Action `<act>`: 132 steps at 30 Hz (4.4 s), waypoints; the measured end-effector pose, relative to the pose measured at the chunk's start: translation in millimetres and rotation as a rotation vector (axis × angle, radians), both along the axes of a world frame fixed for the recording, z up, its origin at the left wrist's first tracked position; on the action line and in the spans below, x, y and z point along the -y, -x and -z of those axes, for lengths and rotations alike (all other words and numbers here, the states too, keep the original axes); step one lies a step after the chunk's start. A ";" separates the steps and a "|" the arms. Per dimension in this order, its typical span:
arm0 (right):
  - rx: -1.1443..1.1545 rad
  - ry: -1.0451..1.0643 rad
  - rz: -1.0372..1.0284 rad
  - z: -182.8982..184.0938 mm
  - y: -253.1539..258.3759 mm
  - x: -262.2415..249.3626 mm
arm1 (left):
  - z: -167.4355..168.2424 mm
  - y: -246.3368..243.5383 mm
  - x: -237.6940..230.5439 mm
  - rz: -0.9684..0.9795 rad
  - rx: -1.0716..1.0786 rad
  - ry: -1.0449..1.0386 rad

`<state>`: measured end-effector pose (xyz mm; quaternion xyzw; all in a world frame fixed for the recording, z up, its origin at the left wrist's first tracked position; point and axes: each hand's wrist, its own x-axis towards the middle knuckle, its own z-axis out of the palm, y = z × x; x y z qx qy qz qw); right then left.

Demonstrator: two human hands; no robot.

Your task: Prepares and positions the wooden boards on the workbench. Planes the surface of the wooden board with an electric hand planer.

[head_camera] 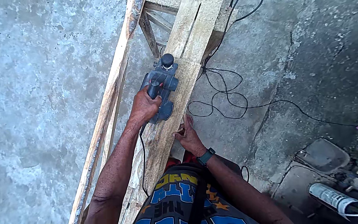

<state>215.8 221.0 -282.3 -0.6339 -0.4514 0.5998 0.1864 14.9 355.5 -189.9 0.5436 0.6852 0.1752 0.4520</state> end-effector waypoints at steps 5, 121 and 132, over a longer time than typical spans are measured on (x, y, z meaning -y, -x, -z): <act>0.008 0.016 -0.011 -2.8 0.0 -2.9 | 5.5 -9.4 -31.3 0.001 0.018 -0.021; -0.020 0.063 0.027 1.5 -25.0 -59.5 | -5.5 -18.4 -45.4 -0.005 0.003 0.018; 0.127 0.014 -0.067 -11.2 -32.7 -67.2 | -18.6 -22.1 -64.5 -0.012 0.024 -0.004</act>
